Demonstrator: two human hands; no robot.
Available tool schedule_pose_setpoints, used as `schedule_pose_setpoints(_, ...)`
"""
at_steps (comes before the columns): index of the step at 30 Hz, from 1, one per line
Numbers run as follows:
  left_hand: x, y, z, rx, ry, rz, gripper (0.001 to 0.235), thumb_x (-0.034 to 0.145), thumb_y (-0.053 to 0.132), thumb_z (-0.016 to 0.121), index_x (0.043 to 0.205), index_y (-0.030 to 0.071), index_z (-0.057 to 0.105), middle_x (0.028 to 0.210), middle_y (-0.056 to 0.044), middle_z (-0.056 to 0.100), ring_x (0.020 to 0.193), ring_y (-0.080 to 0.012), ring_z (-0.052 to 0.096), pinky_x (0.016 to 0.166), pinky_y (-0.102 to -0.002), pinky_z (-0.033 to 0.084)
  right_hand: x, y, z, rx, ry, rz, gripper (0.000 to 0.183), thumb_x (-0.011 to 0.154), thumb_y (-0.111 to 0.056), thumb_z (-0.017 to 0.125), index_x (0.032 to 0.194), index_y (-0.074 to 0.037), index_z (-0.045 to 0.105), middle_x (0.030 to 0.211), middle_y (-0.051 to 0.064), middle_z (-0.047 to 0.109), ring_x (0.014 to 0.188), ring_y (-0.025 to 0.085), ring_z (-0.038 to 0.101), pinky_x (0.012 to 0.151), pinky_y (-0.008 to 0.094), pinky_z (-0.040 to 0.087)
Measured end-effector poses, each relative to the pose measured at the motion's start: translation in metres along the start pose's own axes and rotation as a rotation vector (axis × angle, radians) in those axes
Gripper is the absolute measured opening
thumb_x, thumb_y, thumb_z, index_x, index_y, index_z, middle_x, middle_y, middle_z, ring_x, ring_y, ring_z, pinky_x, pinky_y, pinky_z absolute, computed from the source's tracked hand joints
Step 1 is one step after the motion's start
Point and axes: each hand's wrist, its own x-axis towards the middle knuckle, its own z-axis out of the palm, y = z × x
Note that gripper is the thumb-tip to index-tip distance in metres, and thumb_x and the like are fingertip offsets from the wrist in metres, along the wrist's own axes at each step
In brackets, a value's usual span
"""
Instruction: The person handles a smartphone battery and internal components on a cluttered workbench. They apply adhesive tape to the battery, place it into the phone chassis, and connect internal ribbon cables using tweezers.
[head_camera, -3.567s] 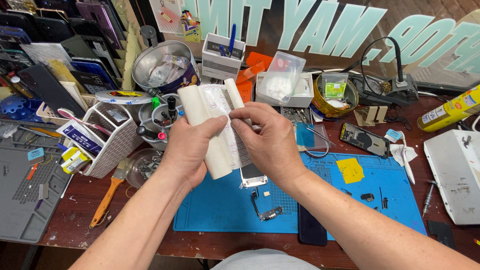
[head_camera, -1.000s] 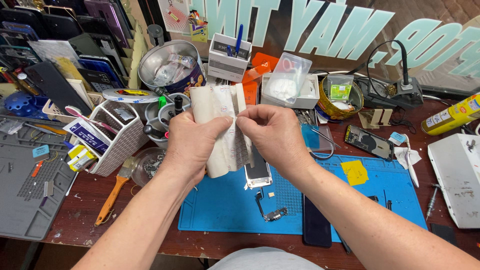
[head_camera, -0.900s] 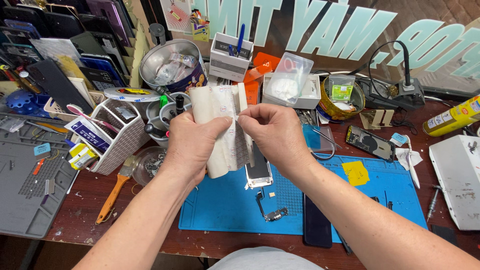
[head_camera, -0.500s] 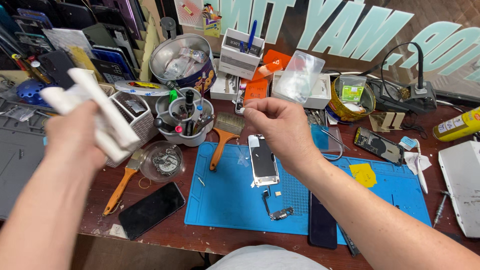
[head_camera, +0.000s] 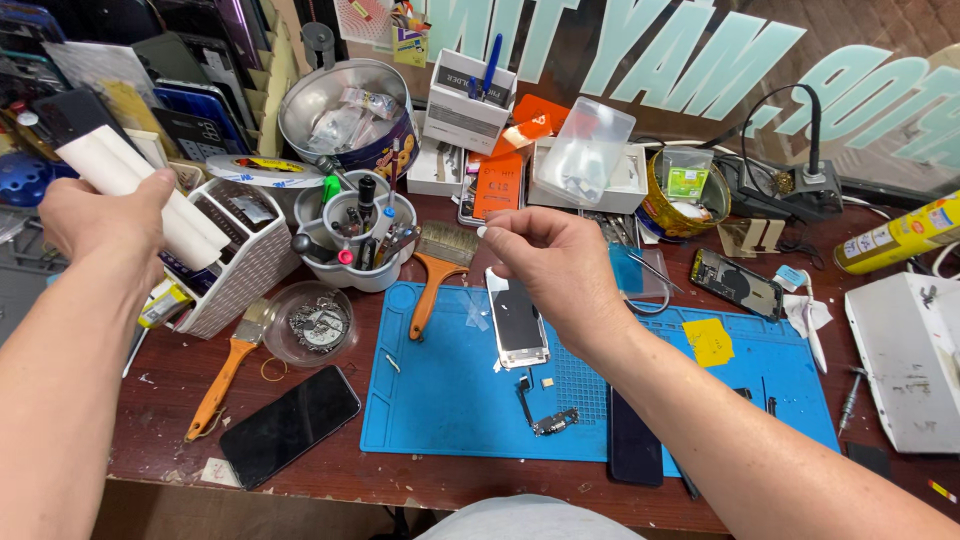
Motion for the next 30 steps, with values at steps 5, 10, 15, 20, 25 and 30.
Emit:
schedule_pose_setpoints(5, -0.007, 0.025, 0.014, -0.007, 0.013, -0.168, 0.053, 0.079, 0.016, 0.094, 0.111, -0.001, 0.056, 0.109, -0.017, 0.07, 0.078, -0.0255, 0.076, 0.045, -0.034, 0.061, -0.003, -0.001, -0.004, -0.01, 0.015, -0.004, 0.016, 0.091, -0.016, 0.072, 0.098, -0.002, 0.077, 0.092, 0.0, 0.076, 0.079, 0.005, 0.067, 0.073, 0.023, 0.06)
schedule_pose_setpoints(10, -0.03, 0.022, 0.018, 0.143, -0.183, -0.268, 0.055, 0.082, 0.027, 0.093, 0.114, -0.004, 0.062, 0.112, -0.019, 0.072, 0.086, -0.0298, 0.077, 0.058, -0.038, 0.06, -0.007, 0.003, -0.003, -0.011, 0.035, 0.018, 0.015, 0.092, -0.016, 0.072, 0.098, -0.003, 0.077, 0.088, 0.001, 0.074, 0.077, 0.005, 0.066, 0.072, 0.024, 0.061)
schedule_pose_setpoints(15, -0.057, 0.037, -0.006, 0.304, -0.013, 0.306, 0.075, 0.078, 0.035, 0.099, 0.122, -0.005, 0.053, 0.114, -0.026, 0.067, 0.101, -0.0397, 0.068, 0.085, -0.048, 0.053, -0.008, 0.006, -0.006, -0.009, 0.063, 0.024, 0.014, 0.091, -0.016, 0.072, 0.098, -0.004, 0.078, 0.088, 0.0, 0.074, 0.078, 0.005, 0.066, 0.07, 0.023, 0.06)
schedule_pose_setpoints(20, -0.087, 0.062, 0.012, 0.329, -0.062, 0.445, 0.046, 0.096, 0.022, 0.087, 0.122, -0.004, 0.06, 0.106, -0.025, 0.07, 0.099, -0.0376, 0.068, 0.088, -0.048, 0.052, -0.013, 0.008, -0.016, 0.005, 0.095, 0.008, 0.014, 0.092, -0.016, 0.072, 0.097, -0.004, 0.078, 0.088, 0.0, 0.074, 0.078, 0.005, 0.066, 0.07, 0.023, 0.06)
schedule_pose_setpoints(25, -0.085, 0.07, 0.056, 0.35, -0.609, 0.407, 0.029, 0.08, 0.013, 0.074, 0.107, 0.015, 0.081, 0.09, -0.011, 0.077, 0.085, -0.0291, 0.074, 0.083, -0.041, 0.056, -0.019, 0.01, -0.026, 0.034, 0.126, 0.016, 0.015, 0.092, -0.015, 0.072, 0.097, -0.002, 0.077, 0.089, 0.001, 0.074, 0.078, 0.005, 0.065, 0.071, 0.023, 0.058)
schedule_pose_setpoints(30, -0.081, 0.056, 0.067, 0.542, -0.755, 0.486, 0.027, 0.081, 0.026, 0.084, 0.108, 0.019, 0.083, 0.088, -0.015, 0.077, 0.086, -0.0327, 0.074, 0.084, -0.043, 0.057, -0.027, 0.015, -0.031, 0.05, 0.161, 0.032, 0.015, 0.091, -0.015, 0.072, 0.098, -0.002, 0.077, 0.09, 0.001, 0.075, 0.079, 0.005, 0.066, 0.072, 0.022, 0.058)
